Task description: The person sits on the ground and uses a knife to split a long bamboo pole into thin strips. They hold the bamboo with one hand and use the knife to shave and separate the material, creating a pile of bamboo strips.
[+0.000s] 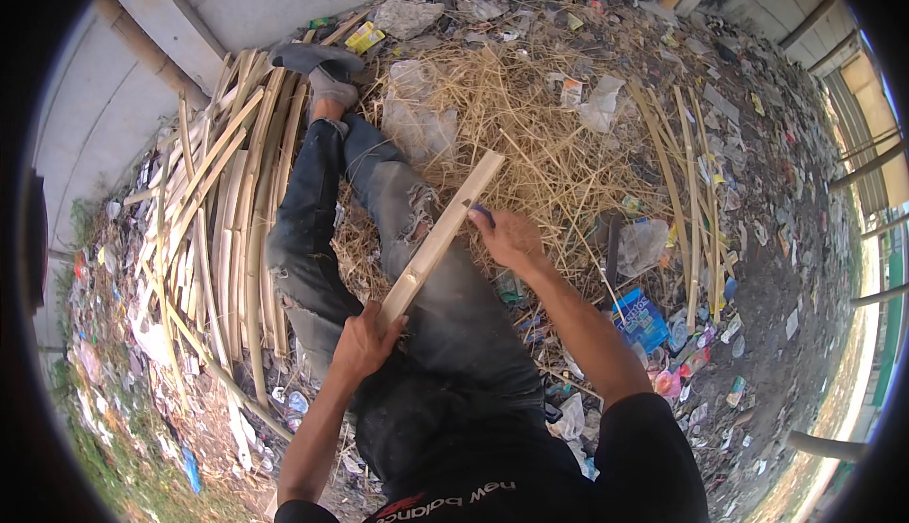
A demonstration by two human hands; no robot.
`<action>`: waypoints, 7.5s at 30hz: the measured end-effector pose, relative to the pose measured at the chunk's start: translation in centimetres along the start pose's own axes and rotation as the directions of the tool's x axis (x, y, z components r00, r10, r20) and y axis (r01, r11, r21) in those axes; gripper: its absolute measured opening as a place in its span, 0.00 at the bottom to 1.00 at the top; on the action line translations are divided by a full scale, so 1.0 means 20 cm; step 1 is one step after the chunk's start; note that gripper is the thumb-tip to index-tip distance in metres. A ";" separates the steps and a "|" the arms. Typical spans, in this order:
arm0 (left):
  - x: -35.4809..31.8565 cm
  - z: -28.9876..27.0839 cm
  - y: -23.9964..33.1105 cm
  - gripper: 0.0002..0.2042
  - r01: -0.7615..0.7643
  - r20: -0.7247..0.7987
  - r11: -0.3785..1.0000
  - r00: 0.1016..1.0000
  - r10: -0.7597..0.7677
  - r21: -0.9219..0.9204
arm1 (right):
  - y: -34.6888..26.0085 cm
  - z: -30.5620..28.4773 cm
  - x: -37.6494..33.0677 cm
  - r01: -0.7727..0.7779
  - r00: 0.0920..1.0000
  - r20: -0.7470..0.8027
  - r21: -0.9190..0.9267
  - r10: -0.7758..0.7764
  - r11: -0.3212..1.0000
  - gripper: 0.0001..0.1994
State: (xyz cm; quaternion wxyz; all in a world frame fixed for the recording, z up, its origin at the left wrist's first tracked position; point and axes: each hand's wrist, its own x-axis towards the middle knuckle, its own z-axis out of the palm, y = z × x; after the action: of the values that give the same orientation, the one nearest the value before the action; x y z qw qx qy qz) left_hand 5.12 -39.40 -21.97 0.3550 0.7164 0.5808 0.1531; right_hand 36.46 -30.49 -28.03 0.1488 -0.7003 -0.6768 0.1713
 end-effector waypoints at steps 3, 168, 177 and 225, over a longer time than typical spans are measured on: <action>-0.26 -0.12 -0.03 0.22 0.073 0.045 0.997 0.996 -0.073 -0.016 | 0.38 -0.28 0.27 -0.447 0.894 0.072 0.078 0.443 0.891 0.37; -0.19 -0.21 -0.10 0.30 0.103 0.357 0.989 0.932 -0.060 -0.102 | 0.84 -0.44 0.45 -0.434 0.889 -0.153 0.020 0.432 0.901 0.39; -0.08 -0.13 -0.19 0.32 0.263 0.394 0.930 0.907 -0.147 -0.259 | 0.47 -0.41 0.25 -0.157 0.974 -0.102 0.332 0.201 0.930 0.26; 0.06 -0.14 -0.20 0.27 0.629 0.651 0.622 0.720 -0.240 -0.466 | -0.12 -0.19 0.13 -0.180 0.983 0.074 0.276 0.166 0.944 0.30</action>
State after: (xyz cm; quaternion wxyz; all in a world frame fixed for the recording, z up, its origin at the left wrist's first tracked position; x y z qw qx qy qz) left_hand 0.90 -37.11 -22.99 0.7560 0.3841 0.5278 0.0491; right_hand 36.07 -27.68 -23.73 0.2142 -0.7243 -0.5849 0.2957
